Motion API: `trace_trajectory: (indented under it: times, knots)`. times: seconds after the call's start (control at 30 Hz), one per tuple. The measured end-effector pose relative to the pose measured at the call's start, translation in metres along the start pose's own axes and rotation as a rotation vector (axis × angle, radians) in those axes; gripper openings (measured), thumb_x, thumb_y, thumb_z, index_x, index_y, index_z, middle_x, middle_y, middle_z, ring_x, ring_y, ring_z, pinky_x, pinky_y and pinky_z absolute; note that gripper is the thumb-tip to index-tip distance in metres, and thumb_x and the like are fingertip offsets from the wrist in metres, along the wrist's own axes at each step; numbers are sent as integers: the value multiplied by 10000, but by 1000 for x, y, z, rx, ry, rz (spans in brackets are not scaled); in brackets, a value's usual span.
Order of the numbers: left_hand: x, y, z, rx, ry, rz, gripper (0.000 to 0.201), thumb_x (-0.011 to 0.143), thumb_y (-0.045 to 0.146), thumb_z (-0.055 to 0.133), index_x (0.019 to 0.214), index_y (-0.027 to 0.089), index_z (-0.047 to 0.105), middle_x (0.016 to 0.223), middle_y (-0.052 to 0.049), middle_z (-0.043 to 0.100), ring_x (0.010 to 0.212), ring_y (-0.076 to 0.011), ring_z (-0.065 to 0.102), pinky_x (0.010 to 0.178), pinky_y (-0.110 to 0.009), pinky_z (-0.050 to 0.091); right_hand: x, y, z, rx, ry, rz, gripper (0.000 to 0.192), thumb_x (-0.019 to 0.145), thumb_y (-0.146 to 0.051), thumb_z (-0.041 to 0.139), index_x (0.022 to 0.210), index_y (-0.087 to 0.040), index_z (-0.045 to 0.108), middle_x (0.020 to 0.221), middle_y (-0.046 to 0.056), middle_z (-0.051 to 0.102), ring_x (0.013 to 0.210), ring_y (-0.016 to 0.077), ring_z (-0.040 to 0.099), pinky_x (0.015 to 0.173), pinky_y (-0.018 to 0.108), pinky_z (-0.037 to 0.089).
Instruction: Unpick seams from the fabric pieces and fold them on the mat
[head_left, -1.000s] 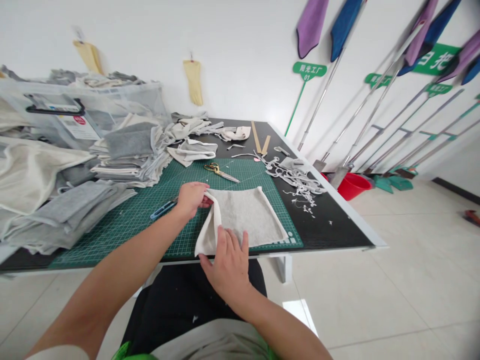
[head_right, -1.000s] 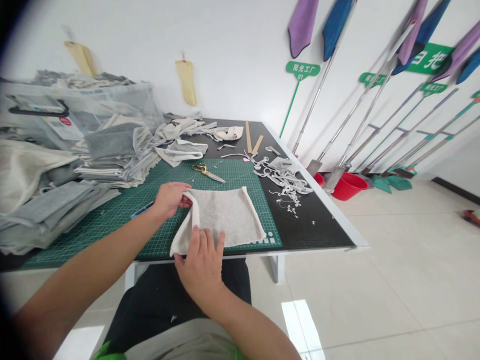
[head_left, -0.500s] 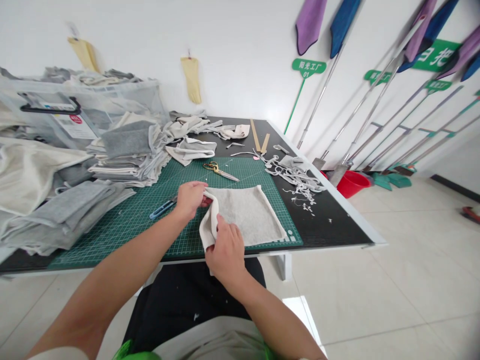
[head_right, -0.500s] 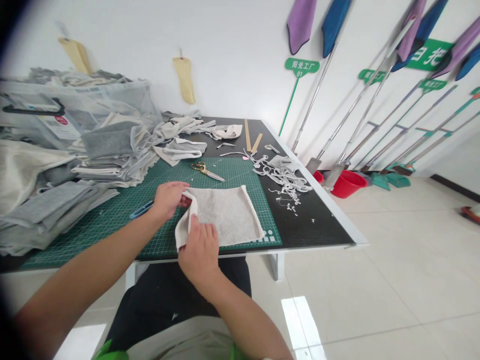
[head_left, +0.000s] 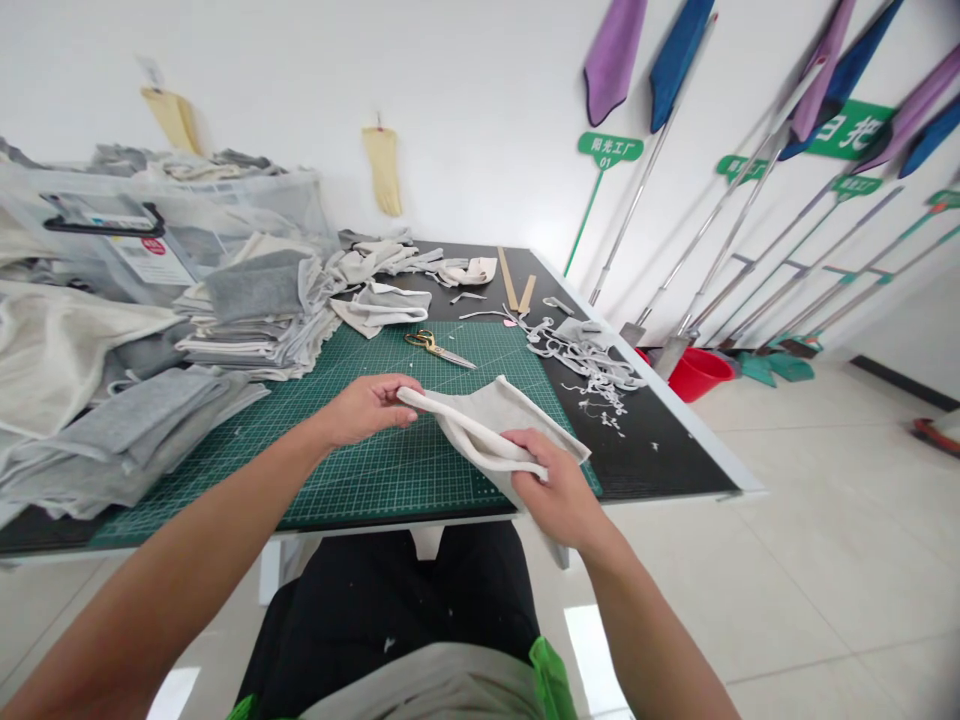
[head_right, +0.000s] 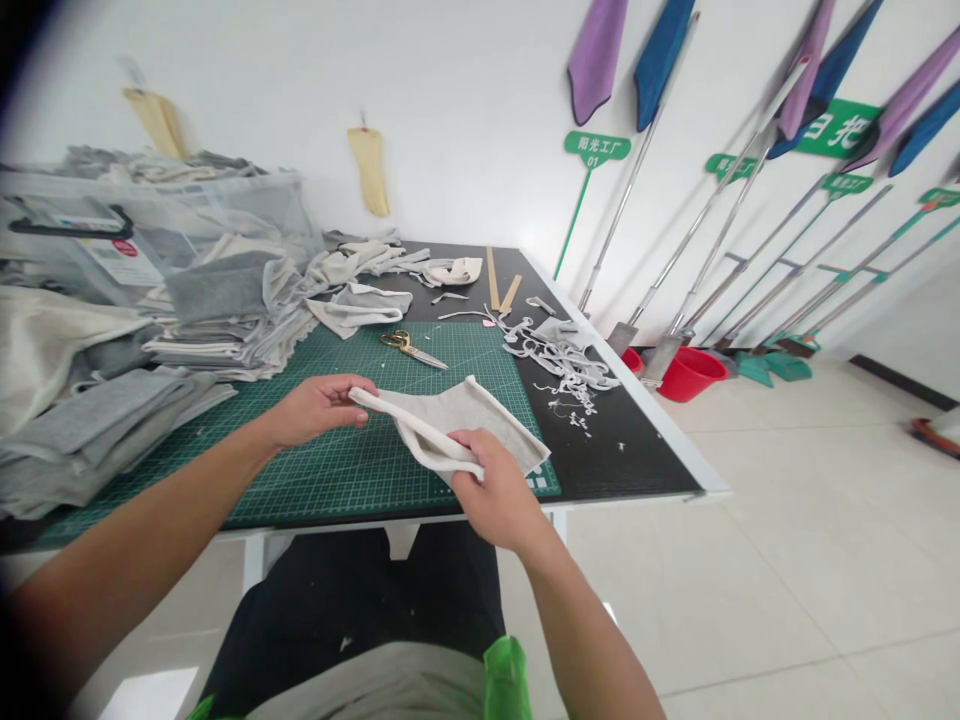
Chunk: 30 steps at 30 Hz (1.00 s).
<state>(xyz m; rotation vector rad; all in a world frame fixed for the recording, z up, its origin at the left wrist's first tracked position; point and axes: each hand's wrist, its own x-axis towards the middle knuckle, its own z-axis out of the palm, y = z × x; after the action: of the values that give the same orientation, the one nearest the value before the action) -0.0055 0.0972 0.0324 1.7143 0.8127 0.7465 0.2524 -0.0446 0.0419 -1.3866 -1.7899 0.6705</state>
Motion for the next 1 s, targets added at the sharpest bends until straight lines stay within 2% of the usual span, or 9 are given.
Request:
trace_trajectory:
  times: [0.1,0.2,0.33,0.53,0.6,0.7,0.8,0.9,1.0]
  knots:
    - [-1,2,6,165,59,45,221,747,346,642,865,159,657,753,-19,655,674,-131,581,611,-231,458,-4,-4,-4,59,-83,47,217,703,-58,441,832,-191,553,747,-29,554,684,125,496,628,238,379]
    - [-3,5,13,342,83,103,203,771,358,602,831,168,645,728,-11,643,653,-127,568,608,-224,433,-11,-7,0,94,-76,83,156,666,-52,451,724,-196,455,661,-53,461,618,109,417,565,223,320]
    - [-8,8,17,610,55,173,182,792,344,560,867,191,624,706,5,629,622,-120,549,609,-223,405,-23,-9,2,150,-14,105,162,682,-54,442,735,-205,418,664,-54,421,607,109,385,553,221,307]
    - [-13,13,21,830,1,305,123,815,295,525,870,198,577,789,3,643,682,-127,575,653,-233,396,-31,-6,-6,195,179,136,153,714,-80,442,799,-206,465,665,-53,422,555,102,359,515,221,297]
    - [-15,15,23,898,-5,326,110,816,277,521,875,198,568,801,4,640,701,-132,579,650,-235,394,-32,-3,-10,183,204,157,154,707,-87,447,802,-204,478,638,-60,405,521,96,333,489,220,276]
    - [-19,20,27,985,-32,369,103,814,262,515,875,197,568,819,-7,624,732,-143,574,656,-243,395,-32,-1,-15,160,184,183,137,705,-101,448,790,-203,480,601,-68,374,493,92,309,463,217,251]
    - [-23,29,28,1034,-69,454,92,806,247,512,824,189,580,846,-35,586,785,-161,554,662,-252,395,-29,-1,-23,88,180,151,116,694,-103,452,757,-199,472,611,-61,386,522,94,334,484,213,269]
    - [-26,39,27,1004,-146,505,117,808,212,487,809,189,602,867,-45,578,791,-156,545,667,-248,403,-17,-3,-37,2,101,118,104,695,-110,459,753,-194,482,646,-51,424,557,97,360,503,210,286]
    - [-26,45,26,963,-225,532,226,828,181,441,965,207,619,894,-48,619,831,-159,568,736,-255,425,3,-8,-55,-45,14,71,66,705,-134,475,738,-188,492,666,-44,455,589,102,388,514,209,302]
